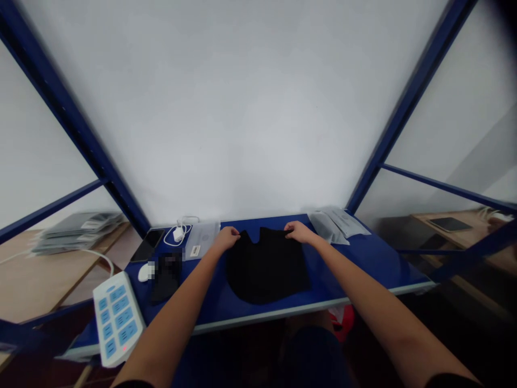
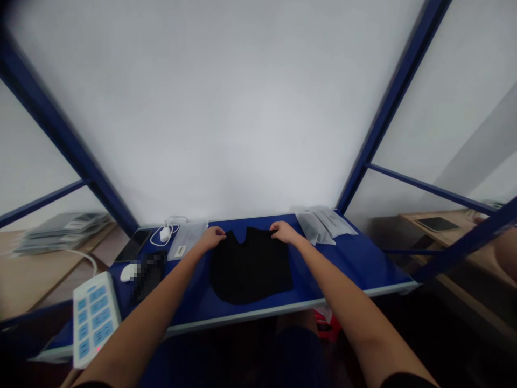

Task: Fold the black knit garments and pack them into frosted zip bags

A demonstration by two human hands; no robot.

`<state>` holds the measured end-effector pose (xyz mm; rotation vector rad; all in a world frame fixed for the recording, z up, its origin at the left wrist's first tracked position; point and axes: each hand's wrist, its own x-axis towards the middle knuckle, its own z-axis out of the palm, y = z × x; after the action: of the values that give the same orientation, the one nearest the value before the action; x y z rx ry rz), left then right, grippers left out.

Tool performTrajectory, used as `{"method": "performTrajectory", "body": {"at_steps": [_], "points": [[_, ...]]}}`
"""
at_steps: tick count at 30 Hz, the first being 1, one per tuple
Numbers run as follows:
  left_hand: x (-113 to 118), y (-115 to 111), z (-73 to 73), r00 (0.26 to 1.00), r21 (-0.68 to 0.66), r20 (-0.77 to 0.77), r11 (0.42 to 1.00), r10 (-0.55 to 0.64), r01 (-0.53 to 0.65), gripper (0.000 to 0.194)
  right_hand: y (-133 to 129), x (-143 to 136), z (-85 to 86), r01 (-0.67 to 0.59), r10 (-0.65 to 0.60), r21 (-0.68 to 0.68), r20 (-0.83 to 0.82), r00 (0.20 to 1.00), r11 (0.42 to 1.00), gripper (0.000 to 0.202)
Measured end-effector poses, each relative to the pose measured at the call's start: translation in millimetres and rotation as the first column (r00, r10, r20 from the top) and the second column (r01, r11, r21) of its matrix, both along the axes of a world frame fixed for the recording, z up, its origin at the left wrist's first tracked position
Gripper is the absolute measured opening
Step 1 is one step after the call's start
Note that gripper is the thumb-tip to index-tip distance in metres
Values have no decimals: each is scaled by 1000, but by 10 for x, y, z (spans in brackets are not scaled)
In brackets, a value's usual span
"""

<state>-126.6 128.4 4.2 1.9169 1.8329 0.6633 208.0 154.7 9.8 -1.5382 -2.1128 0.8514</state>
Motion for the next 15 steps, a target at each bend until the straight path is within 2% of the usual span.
{"method": "performTrajectory", "body": {"at_steps": [3, 5, 8, 11, 13, 15], "points": [[-51, -310, 149, 995, 119, 84, 992, -55, 45, 15, -316, 85, 89, 32, -25, 112, -70, 997, 993, 16], [-75, -661, 164, 987, 175, 124, 982, -98, 76, 19, -615, 191, 94, 29, -13, 154, -103, 995, 988, 16], [-92, -1322, 32, 954, 249, 171, 947, -248, 202, 20, -1107, 369, 23, -76, 91, 142, -99, 991, 987, 15], [-89, -1860, -155, 918, 201, 110, 913, -382, 355, 23, -1477, 468, -39, -175, 178, 106, -19, 984, 979, 12], [-61, -2004, -236, 918, 193, 102, 913, -384, 360, 24, -1586, 437, -35, -175, 179, 167, -8, 984, 970, 9], [1, -1970, -280, 948, 245, 89, 929, -306, 277, 23, -1596, 311, -23, -116, 126, 282, -19, 992, 952, 15]]}}
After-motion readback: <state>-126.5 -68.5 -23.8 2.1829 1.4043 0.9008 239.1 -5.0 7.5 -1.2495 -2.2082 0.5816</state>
